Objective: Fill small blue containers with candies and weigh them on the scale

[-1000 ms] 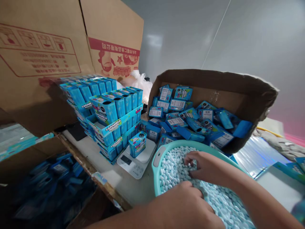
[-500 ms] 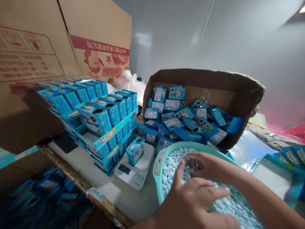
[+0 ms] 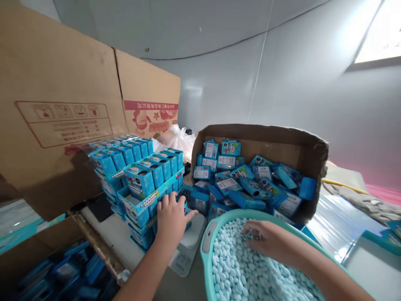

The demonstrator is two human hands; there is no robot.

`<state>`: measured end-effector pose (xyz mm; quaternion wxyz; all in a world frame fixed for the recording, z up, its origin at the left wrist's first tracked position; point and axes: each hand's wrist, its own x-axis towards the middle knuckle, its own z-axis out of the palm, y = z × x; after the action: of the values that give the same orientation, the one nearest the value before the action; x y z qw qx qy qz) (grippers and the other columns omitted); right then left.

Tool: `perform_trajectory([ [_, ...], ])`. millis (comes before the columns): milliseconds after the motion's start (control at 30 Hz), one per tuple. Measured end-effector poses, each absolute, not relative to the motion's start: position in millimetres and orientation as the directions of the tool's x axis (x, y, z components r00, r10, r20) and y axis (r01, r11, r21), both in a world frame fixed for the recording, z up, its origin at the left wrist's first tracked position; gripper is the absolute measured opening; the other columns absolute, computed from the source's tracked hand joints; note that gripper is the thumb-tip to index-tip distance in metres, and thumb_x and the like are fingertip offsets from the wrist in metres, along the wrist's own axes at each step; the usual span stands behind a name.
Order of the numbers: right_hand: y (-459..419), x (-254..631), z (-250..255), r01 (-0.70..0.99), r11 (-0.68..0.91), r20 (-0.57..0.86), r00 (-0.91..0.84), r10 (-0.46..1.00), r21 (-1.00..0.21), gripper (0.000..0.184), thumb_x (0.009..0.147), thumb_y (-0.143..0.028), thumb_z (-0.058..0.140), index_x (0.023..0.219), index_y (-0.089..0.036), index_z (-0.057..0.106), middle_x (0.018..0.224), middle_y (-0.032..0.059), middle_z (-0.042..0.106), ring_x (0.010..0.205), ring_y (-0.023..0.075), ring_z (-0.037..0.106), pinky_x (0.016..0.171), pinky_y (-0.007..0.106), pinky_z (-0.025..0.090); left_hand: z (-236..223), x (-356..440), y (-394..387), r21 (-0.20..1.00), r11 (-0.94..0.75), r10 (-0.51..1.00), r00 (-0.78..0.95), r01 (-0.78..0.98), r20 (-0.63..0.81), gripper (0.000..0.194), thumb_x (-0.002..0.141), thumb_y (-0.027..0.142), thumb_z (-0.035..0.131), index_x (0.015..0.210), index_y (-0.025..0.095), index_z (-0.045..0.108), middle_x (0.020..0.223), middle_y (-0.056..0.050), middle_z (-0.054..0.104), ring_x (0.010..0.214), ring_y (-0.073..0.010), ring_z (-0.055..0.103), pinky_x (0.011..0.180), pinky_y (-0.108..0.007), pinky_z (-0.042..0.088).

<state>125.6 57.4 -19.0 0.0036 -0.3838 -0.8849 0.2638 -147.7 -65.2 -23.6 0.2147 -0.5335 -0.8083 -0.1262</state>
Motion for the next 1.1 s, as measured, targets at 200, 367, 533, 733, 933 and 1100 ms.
perform_trajectory([
  [200, 59.2, 130.9, -19.8, 0.643, 0.556, -0.174, -0.722, 0.67, -0.527, 0.025, 0.083, -0.034, 0.062, 0.105, -0.028, 0.072, 0.095, 0.0033, 0.071, 0.085, 0.0219, 0.065, 0.074, 0.033, 0.044, -6.1, -148.4, -109.2, -0.095, 0.035, 0.868, 0.017, 0.995, 0.497, 0.053, 0.079, 0.06, 0.078, 0.117, 0.025, 0.065, 0.095, -0.001, 0.074, 0.089, -0.0227, 0.069, 0.083, -0.038, 0.048],
  [367, 56.1, 131.5, -11.8, 0.617, 0.554, -0.142, -0.729, 0.669, -0.559, 0.023, 0.083, -0.032, 0.06, 0.103, -0.026, 0.071, 0.088, 0.0057, 0.07, 0.081, 0.0253, 0.065, 0.072, 0.037, 0.046, 74.5, -176.5, -198.4, -0.398, 0.049, 0.415, 0.343, 0.916, 0.842, 0.041, 0.084, 0.04, 0.078, 0.117, 0.02, 0.065, 0.095, -0.004, 0.075, 0.079, -0.0205, 0.068, 0.078, -0.037, 0.048],
  [533, 53.4, 126.0, -4.4, 0.528, 0.582, 0.019, -0.731, 0.682, -0.618, 0.019, 0.087, -0.032, 0.057, 0.101, -0.027, 0.068, 0.084, 0.0066, 0.07, 0.077, 0.026, 0.064, 0.07, 0.039, 0.047, 150.7, -235.0, -211.6, -0.784, 0.074, 0.391, 0.705, 0.617, 0.592, 0.042, 0.075, 0.046, 0.084, 0.107, 0.023, 0.069, 0.086, 0.003, 0.075, 0.07, -0.0181, 0.068, 0.068, -0.033, 0.046],
  [733, 53.7, 125.3, -5.6, 0.522, 0.584, 0.02, -0.735, 0.678, -0.622, 0.02, 0.087, -0.031, 0.056, 0.101, -0.024, 0.069, 0.081, 0.0029, 0.068, 0.074, 0.0212, 0.063, 0.067, 0.033, 0.046, 172.7, -291.6, -161.1, -0.697, -0.281, 0.604, 0.686, 0.66, 0.406, 0.033, 0.08, 0.054, 0.076, 0.107, 0.036, 0.07, 0.088, 0.004, 0.077, 0.077, -0.0194, 0.072, 0.072, -0.034, 0.051],
  [933, 52.3, 120.3, -5.5, 0.595, 0.613, 0.015, -0.711, 0.703, -0.52, 0.018, 0.088, -0.031, 0.055, 0.077, -0.02, 0.064, 0.072, 0.0017, 0.064, 0.067, 0.0165, 0.055, 0.062, 0.029, 0.038, 142.2, -291.3, -150.8, -0.682, -0.274, 0.501, 0.706, 0.678, 0.501, 0.05, 0.077, 0.052, 0.078, 0.121, 0.031, 0.067, 0.097, 0.001, 0.078, 0.083, -0.0216, 0.073, 0.08, -0.038, 0.051],
  [1100, 48.8, 119.8, 3.6, 0.53, 0.642, 0.05, -0.749, 0.661, -0.554, 0.019, 0.091, -0.029, 0.053, 0.081, -0.019, 0.066, 0.072, 0.0009, 0.062, 0.066, 0.0146, 0.053, 0.06, 0.026, 0.037, 110.0, -262.0, -136.3, -0.385, -0.19, 0.552, 0.422, 0.903, 0.719, 0.04, 0.083, 0.028, 0.072, 0.122, 0.032, 0.065, 0.119, 0.003, 0.074, 0.112, -0.0277, 0.068, 0.109, -0.053, 0.044],
])
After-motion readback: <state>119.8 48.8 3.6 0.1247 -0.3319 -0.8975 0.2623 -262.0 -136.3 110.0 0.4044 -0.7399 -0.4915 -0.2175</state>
